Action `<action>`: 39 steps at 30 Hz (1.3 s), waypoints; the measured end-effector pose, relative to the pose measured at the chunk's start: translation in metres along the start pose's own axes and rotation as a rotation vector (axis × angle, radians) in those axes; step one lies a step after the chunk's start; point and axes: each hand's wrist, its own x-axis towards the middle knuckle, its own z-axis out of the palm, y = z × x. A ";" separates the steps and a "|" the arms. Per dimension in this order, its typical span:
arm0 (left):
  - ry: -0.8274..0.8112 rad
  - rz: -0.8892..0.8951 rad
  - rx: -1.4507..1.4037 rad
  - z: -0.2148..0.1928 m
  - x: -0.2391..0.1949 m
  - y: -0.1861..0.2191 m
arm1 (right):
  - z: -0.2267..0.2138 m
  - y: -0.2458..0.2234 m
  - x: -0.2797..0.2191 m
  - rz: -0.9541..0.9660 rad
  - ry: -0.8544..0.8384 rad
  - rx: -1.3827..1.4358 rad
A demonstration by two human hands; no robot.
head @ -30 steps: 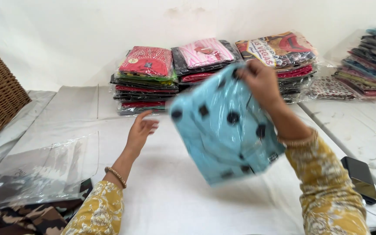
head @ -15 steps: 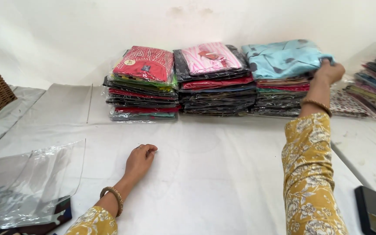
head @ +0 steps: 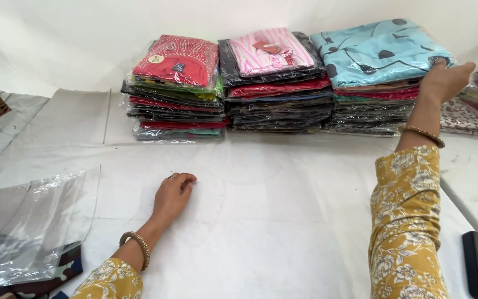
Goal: The person folds a light blue polka-dot garment and a dark maroon patterned garment on a white table. They place each folded item into a clear plastic bag and stack them with other packaged clothes.
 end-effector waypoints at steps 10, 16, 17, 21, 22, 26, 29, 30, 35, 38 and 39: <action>0.112 0.101 0.017 0.015 0.010 -0.021 | -0.065 -0.118 -0.183 -1.009 -0.409 -0.283; 0.086 0.133 0.039 0.014 0.007 -0.018 | 0.016 -0.102 -0.192 -1.125 -0.586 -0.236; 0.059 0.160 0.037 0.011 0.007 -0.018 | 0.016 -0.116 -0.202 -0.761 -0.798 -0.075; 0.150 0.400 0.125 -0.005 0.022 -0.026 | 0.015 -0.105 -0.243 -0.639 -1.018 0.061; 0.164 0.383 0.134 -0.041 0.014 -0.004 | -0.022 -0.132 -0.269 -0.649 -1.031 0.079; 0.990 0.424 0.341 -0.171 -0.071 0.067 | -0.144 -0.162 -0.320 -1.416 -0.543 0.012; 1.645 -0.204 0.610 -0.267 -0.190 0.057 | -0.181 -0.146 -0.309 -1.441 -0.543 -0.128; 1.838 -0.442 0.691 -0.287 -0.234 0.051 | -0.191 -0.139 -0.301 -1.420 -0.573 -0.125; 1.678 -0.252 0.594 -0.295 -0.243 -0.001 | -0.256 -0.196 -0.267 -1.147 -0.764 0.371; 1.576 -0.118 0.542 -0.278 -0.241 0.014 | -0.290 -0.199 -0.251 -1.121 -0.796 0.439; 1.552 -0.069 0.527 -0.275 -0.240 0.021 | -0.300 -0.198 -0.247 -1.169 -0.780 0.378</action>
